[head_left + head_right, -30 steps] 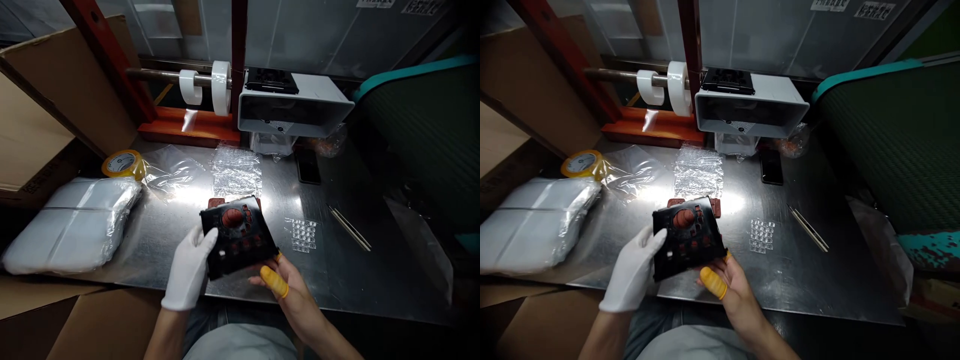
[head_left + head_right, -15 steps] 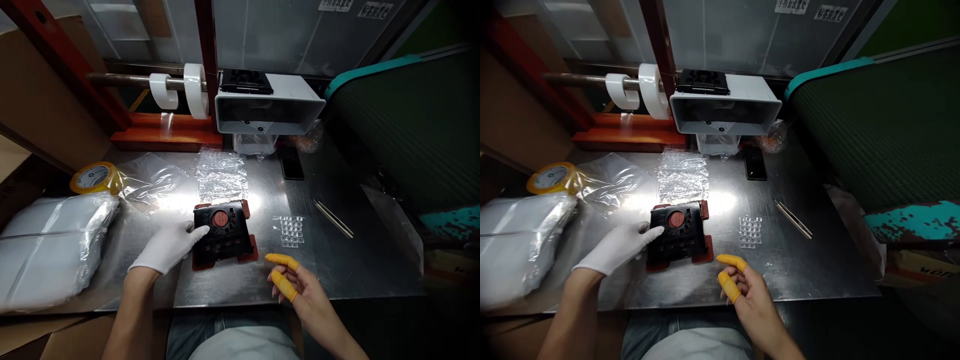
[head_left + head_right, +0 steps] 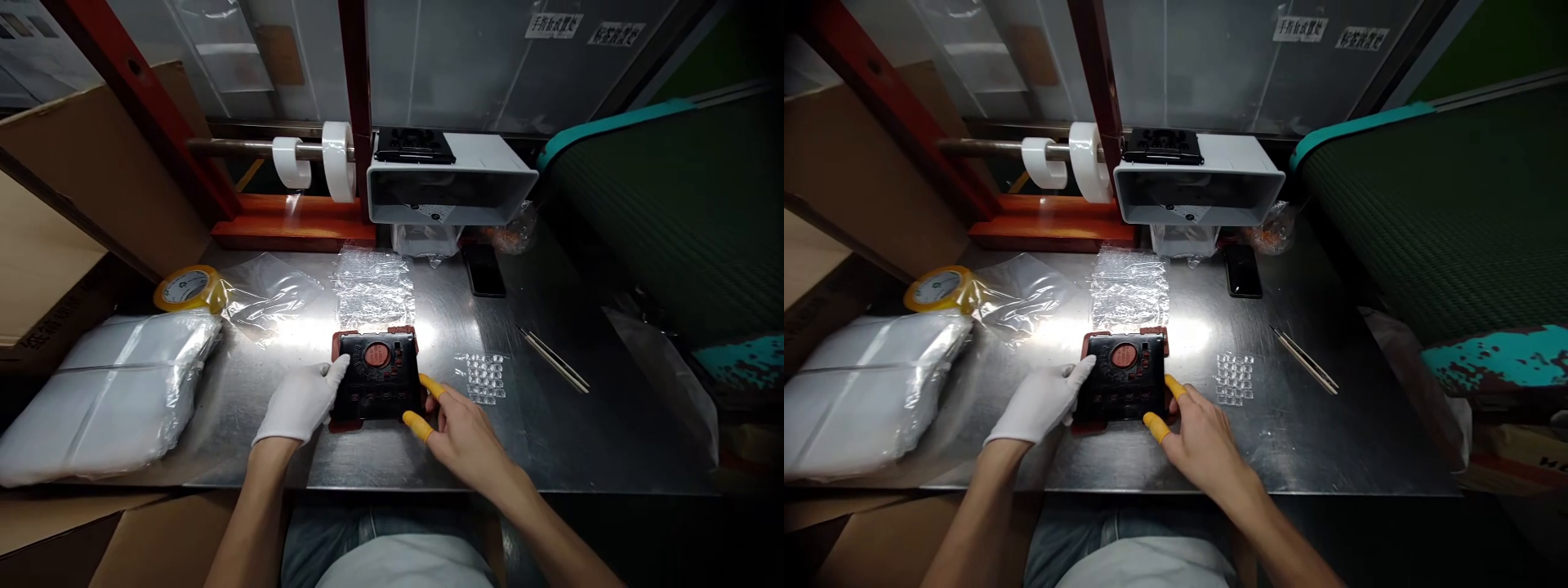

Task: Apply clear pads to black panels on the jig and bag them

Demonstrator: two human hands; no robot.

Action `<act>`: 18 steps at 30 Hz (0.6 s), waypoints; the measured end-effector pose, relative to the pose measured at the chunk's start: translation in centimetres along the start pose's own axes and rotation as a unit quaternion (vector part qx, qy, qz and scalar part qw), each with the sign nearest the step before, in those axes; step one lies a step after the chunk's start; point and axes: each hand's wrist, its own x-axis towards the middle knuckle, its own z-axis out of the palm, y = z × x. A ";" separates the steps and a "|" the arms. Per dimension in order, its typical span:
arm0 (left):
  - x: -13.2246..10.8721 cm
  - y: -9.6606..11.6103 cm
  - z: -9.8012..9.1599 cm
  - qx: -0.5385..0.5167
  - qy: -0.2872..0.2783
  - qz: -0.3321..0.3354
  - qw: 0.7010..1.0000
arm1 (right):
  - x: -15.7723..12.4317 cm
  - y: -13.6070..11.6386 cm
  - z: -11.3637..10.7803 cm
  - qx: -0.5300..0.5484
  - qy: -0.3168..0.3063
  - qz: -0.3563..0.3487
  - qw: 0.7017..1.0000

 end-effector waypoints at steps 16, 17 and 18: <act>-1.2 0.6 0.1 0.011 0.108 -0.053 0.993 | -0.2 0.9 1.6 0.006 0.060 0.014 0.998; -1.9 0.7 -0.3 0.011 0.129 -0.045 0.991 | -0.2 0.8 1.6 0.015 0.059 0.019 0.998; -2.7 0.8 -0.7 0.005 0.141 -0.031 0.990 | -0.2 0.7 1.6 0.021 0.056 0.025 0.998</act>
